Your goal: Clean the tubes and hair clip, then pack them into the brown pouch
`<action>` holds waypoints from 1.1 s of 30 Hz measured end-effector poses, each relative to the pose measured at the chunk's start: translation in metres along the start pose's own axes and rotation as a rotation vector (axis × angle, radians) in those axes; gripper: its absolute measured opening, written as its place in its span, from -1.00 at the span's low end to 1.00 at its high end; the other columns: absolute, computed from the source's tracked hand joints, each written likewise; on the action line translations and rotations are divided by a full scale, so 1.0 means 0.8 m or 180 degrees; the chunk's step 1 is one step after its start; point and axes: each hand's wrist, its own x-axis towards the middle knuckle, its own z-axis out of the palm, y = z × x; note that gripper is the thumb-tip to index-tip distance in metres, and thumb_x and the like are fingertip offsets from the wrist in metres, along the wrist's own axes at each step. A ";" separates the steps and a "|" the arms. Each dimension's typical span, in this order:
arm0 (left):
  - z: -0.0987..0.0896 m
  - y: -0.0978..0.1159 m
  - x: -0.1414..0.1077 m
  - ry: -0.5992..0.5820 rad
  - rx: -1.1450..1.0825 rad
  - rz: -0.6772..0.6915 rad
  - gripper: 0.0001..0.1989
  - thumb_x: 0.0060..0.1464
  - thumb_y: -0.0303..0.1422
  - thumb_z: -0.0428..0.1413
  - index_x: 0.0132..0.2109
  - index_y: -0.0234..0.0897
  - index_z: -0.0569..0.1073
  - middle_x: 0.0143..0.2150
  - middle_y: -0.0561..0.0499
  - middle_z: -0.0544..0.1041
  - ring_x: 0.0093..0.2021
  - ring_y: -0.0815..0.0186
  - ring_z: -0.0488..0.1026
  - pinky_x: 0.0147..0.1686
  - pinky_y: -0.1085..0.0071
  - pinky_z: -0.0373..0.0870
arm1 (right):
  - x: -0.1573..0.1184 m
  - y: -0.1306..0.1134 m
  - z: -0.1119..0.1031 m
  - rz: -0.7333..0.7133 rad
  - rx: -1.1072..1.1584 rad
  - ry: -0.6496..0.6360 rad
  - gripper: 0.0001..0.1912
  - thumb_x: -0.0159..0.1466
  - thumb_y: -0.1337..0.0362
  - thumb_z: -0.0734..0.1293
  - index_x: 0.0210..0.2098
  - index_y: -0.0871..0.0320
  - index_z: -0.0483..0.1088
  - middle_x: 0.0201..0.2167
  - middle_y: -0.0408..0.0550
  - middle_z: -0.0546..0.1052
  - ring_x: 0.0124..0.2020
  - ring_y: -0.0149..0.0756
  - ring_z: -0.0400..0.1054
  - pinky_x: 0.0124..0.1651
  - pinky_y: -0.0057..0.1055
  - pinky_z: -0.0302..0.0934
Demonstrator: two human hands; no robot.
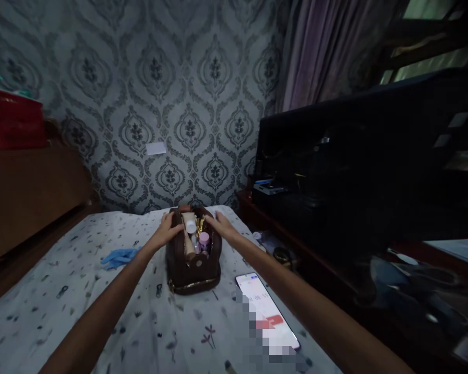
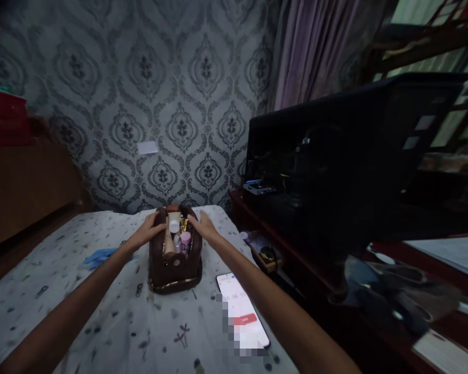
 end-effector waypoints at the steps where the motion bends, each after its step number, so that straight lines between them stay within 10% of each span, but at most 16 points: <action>1: 0.002 -0.014 0.005 -0.0079 -0.0046 -0.0015 -0.24 0.03 -0.20 0.16 0.34 -0.36 0.21 0.35 -0.28 0.26 0.40 -0.08 0.14 0.39 0.00 0.06 | 0.008 0.003 0.010 0.0012 0.0032 -0.0091 -0.47 0.28 0.02 0.33 0.14 0.20 0.40 0.05 0.11 0.56 0.08 -0.03 0.44 0.17 -0.10 0.31; 6: -0.006 -0.063 0.012 -0.0524 -0.0515 -0.0077 -0.24 0.14 -0.17 0.08 0.43 -0.16 0.06 0.38 -0.17 0.27 0.33 0.03 0.28 0.25 0.09 0.32 | 0.026 0.020 0.022 0.0176 0.0195 -0.0428 -0.57 0.28 0.08 0.33 0.06 0.16 0.43 -0.07 -0.01 0.60 -0.04 -0.13 0.49 0.03 -0.24 0.37; 11: 0.001 -0.055 0.076 -0.0298 -0.0738 -0.0868 -0.23 0.05 -0.09 0.21 0.34 -0.21 0.19 0.34 -0.19 0.36 0.30 0.03 0.33 0.17 0.18 0.36 | 0.076 0.021 0.031 0.0145 0.0105 -0.0665 -0.60 0.38 0.10 0.22 0.08 0.19 0.42 -0.03 0.02 0.59 0.02 -0.15 0.46 0.07 -0.27 0.35; 21: 0.024 -0.077 0.170 -0.0910 -0.1399 -0.1708 -0.57 -0.20 -0.04 0.35 -0.35 -0.33 0.54 -0.53 -0.04 0.57 -0.53 0.21 0.49 -0.46 0.32 0.43 | 0.103 0.013 0.054 -0.0004 -0.0876 -0.1146 -0.49 0.34 0.04 0.28 0.12 0.30 0.38 0.21 0.26 0.39 0.24 0.06 0.28 0.29 -0.11 0.15; 33: 0.027 -0.082 0.180 -0.0016 -0.2545 -0.0852 -0.52 -0.44 -0.31 0.40 -0.26 -0.31 0.47 -0.48 0.12 0.54 -0.45 0.35 0.49 -0.35 0.44 0.42 | 0.126 0.011 0.063 0.0002 -0.1109 -0.1074 -0.66 0.30 0.18 0.35 -0.05 0.30 0.49 0.11 0.28 0.51 0.21 0.05 0.34 0.23 -0.25 0.18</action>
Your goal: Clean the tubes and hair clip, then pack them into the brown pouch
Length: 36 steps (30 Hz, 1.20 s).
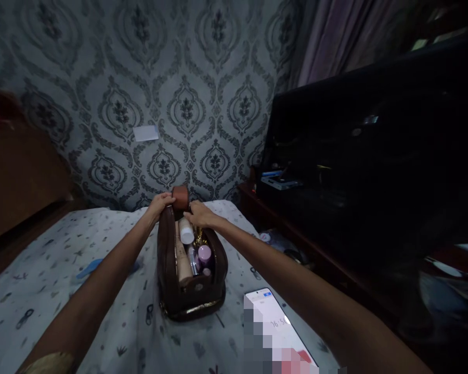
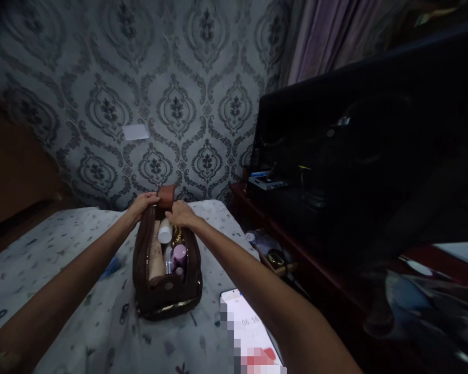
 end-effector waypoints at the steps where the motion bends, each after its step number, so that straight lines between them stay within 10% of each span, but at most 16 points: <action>1: 0.000 0.002 -0.003 -0.0049 -0.0023 0.0049 -0.48 -0.47 -0.31 0.41 -0.25 -0.33 0.48 -0.45 0.09 0.56 -0.42 0.33 0.51 -0.32 0.42 0.43 | 0.004 0.002 0.001 0.0018 0.0071 0.0024 -0.67 0.29 0.19 0.36 -0.06 0.29 0.49 0.09 0.26 0.53 0.21 0.05 0.35 0.23 -0.24 0.19; 10: 0.007 0.012 -0.025 -0.0309 0.0064 0.0276 -0.31 -0.35 -0.41 0.37 0.05 -0.28 0.48 -0.17 -0.04 0.66 -0.12 0.18 0.59 0.00 0.28 0.46 | 0.058 0.023 0.015 0.0149 0.1422 0.0575 -0.61 0.19 0.42 0.33 0.02 0.15 0.36 -0.15 -0.05 0.59 -0.08 -0.21 0.49 0.04 -0.29 0.36; 20: 0.005 0.004 -0.032 -0.0532 0.0319 0.0601 -0.34 -0.25 -0.45 0.24 0.09 -0.22 0.32 -0.30 0.08 0.64 -0.34 0.24 0.59 -0.17 0.25 0.53 | 0.075 0.036 0.019 -0.0158 0.2815 0.0769 -0.71 -0.03 0.43 0.30 -0.32 0.05 0.22 -0.54 -0.34 0.40 -0.47 -0.38 0.36 -0.35 -0.48 0.32; 28: 0.010 0.005 -0.025 -0.0394 0.0408 0.0909 -0.51 -0.30 -0.44 0.23 -0.09 -0.28 0.52 -0.15 -0.03 0.67 0.00 0.07 0.57 0.14 0.11 0.42 | 0.072 0.040 0.018 -0.0400 0.3117 0.0740 -0.68 -0.09 0.44 0.38 -0.36 0.06 0.26 -0.47 -0.29 0.49 -0.35 -0.30 0.43 -0.24 -0.37 0.40; 36: 0.016 0.010 -0.038 -0.0396 0.0435 0.0976 -0.50 -0.27 -0.33 0.29 -0.07 -0.34 0.54 -0.12 -0.08 0.68 -0.08 0.06 0.60 0.09 0.08 0.46 | 0.059 0.039 0.010 -0.0564 0.3178 0.0692 -0.65 -0.04 0.43 0.39 -0.23 0.10 0.42 -0.41 -0.24 0.56 -0.33 -0.31 0.47 -0.11 -0.33 0.43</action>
